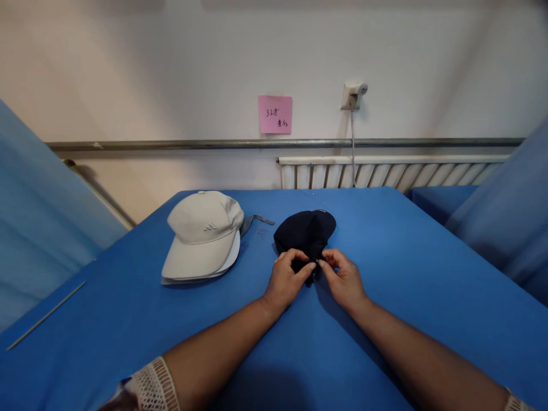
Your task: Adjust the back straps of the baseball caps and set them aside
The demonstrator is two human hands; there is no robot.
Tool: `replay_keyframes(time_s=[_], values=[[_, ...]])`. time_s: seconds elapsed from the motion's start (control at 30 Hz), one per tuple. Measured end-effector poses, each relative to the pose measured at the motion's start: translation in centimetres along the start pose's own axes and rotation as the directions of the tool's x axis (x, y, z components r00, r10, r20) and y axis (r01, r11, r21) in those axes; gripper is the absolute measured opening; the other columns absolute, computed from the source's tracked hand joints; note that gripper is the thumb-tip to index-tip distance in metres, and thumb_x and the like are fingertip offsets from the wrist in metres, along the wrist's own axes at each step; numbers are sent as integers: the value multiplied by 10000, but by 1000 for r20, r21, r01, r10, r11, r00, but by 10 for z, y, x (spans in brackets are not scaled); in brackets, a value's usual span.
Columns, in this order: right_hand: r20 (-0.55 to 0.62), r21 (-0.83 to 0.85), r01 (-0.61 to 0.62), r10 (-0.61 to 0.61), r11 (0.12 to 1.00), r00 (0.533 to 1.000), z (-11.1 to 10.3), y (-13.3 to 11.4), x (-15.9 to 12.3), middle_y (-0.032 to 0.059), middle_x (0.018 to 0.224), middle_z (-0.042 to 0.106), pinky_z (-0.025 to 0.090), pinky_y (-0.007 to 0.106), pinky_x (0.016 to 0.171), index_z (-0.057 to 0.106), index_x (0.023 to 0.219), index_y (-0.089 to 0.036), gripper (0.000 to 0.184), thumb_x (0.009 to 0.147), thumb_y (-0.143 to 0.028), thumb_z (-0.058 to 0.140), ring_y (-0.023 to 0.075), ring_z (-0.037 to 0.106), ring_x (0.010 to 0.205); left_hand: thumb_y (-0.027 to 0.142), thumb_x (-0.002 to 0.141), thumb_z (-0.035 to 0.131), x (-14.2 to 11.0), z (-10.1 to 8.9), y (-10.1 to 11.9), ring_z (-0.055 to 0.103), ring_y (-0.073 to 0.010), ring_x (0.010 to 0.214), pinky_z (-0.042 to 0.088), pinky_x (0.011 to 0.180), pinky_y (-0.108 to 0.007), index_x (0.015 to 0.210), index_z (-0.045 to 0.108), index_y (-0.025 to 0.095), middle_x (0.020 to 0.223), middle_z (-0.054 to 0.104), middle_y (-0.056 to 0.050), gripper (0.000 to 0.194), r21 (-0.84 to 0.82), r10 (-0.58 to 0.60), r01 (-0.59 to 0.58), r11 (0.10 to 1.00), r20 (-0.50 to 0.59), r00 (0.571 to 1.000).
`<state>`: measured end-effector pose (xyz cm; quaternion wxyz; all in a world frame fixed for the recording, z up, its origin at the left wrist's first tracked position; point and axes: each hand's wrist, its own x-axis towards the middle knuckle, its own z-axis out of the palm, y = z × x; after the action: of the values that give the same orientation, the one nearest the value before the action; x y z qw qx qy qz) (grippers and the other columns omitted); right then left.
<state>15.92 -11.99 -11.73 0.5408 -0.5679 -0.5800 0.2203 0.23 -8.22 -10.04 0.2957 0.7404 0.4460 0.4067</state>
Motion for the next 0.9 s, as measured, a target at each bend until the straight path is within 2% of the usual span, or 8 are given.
replay_keyframes(time_s=[0.2,0.33,0.53,0.63,0.8,0.9], values=[[-17,27,-19,20,999,1000,1,1,0,37,857,654,470,316,737,600,933,-205,148,831,-296,543,177,598,764,316,812,650,-2,-1,2,599,-197,955,442,899,-370,915,680,232,931,679,-16,136,25,63,-64,998,33,997],[-7,59,-13,13,998,1000,2,-1,0,30,830,650,469,315,731,605,919,-201,151,825,-307,552,173,591,754,313,809,654,-3,-2,5,600,-193,953,435,904,-365,936,662,228,952,679,-16,152,24,30,-30,999,-1,1000],[-46,159,-98,107,982,993,2,0,1,18,812,633,460,304,708,599,915,-199,167,813,-330,578,158,571,723,319,784,680,-4,-3,8,596,-200,925,418,887,-381,906,645,227,909,681,-4,157,105,49,-50,993,14,999],[-40,176,-102,111,979,993,3,2,2,6,789,620,454,298,696,597,903,-201,157,807,-325,583,151,558,705,282,782,677,-5,-1,8,600,-199,915,418,890,-387,932,653,230,900,687,-4,160,122,73,-76,990,28,997],[-30,173,-96,102,980,994,5,7,2,13,813,634,456,309,717,608,908,-201,165,795,-320,596,154,570,723,207,787,642,-5,-1,9,600,-191,928,435,902,-376,914,673,227,895,684,-12,132,88,108,-110,990,25,994],[-24,185,-93,99,978,995,5,9,2,13,805,635,458,311,718,610,909,-202,158,793,-309,595,156,572,723,188,774,637,-4,0,7,608,-183,913,465,871,-352,912,677,219,890,677,-15,147,21,86,-86,996,21,996]])
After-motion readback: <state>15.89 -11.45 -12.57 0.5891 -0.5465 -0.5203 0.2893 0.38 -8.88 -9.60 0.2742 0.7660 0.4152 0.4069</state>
